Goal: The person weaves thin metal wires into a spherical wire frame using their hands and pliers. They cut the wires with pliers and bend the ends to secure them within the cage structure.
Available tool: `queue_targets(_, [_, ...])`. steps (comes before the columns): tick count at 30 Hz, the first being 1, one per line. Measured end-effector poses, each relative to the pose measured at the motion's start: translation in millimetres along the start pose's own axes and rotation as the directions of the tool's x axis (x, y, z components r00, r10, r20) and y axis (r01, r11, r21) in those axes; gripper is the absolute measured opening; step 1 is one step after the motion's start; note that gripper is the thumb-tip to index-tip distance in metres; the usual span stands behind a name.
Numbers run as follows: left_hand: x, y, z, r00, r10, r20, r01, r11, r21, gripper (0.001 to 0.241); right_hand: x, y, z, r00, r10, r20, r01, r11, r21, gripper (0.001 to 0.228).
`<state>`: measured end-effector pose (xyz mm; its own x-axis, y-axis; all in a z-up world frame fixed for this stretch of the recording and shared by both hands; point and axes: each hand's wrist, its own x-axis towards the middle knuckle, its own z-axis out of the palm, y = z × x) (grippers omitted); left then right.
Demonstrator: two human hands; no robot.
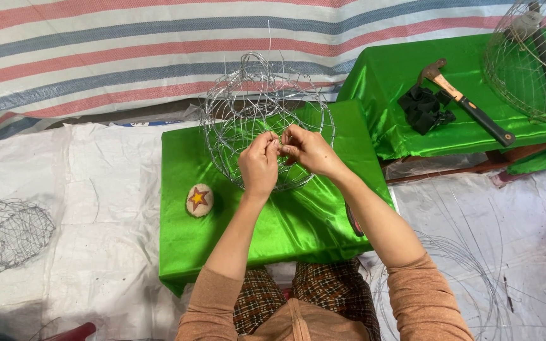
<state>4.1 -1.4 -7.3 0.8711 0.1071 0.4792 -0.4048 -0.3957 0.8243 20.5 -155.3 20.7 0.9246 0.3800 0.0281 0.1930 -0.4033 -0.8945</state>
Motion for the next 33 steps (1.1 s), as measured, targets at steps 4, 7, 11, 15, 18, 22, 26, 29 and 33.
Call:
queue_targets(4, [7, 5, -4, 1.000, -0.023, 0.017, 0.023, 1.000, 0.018, 0.009, 0, 8, 3, 0.998, -0.062, -0.033, 0.060, 0.996, -0.070, 0.012])
queue_targets(7, [8, 5, -4, 0.998, -0.055, 0.034, 0.054, 0.998, 0.030, 0.013, -6, 21, 12, 0.988, -0.121, -0.094, 0.103, 0.980, -0.171, 0.013])
queue_targets(11, [5, 17, -8, 0.994, -0.054, 0.098, 0.049, 0.997, 0.052, 0.011, -18, 41, 26, 0.819, -0.492, -0.294, 0.296, 0.803, -0.517, 0.011])
queue_targets(15, [3, 14, -6, 0.993, -0.024, 0.115, 0.021, 0.999, 0.029, 0.013, -23, 61, 36, 0.689, -0.641, -0.338, 0.387, 0.720, -0.575, 0.008])
queue_targets(18, [0, -9, 5, 0.996, 0.006, 0.084, -0.014, 0.995, 0.094, 0.009, -22, 114, 60, 0.609, -0.732, -0.306, 0.424, 0.626, -0.655, 0.015])
queue_targets(22, [-3, -9, 6, 0.988, 0.034, 0.149, -0.059, 0.985, 0.162, 0.011, -37, 114, 71, 0.543, -0.788, -0.290, 0.495, 0.579, -0.648, 0.019])
queue_targets(26, [-15, -18, 10, 0.984, 0.103, 0.144, -0.125, 0.980, 0.154, 0.010, -63, 104, 82, 0.789, -0.153, -0.594, 0.307, 0.937, 0.166, 0.008])
queue_targets(29, [-38, -46, 22, 0.965, 0.238, 0.108, -0.254, 0.952, 0.171, 0.010, -72, 97, 86, 0.914, 0.325, -0.244, 0.016, 0.572, 0.820, 0.028])
queue_targets(33, [-57, -58, 25, 0.925, 0.379, 0.039, -0.380, 0.911, 0.160, 0.012, -64, 116, 95, 0.974, 0.207, 0.088, -0.114, 0.117, 0.987, 0.048])
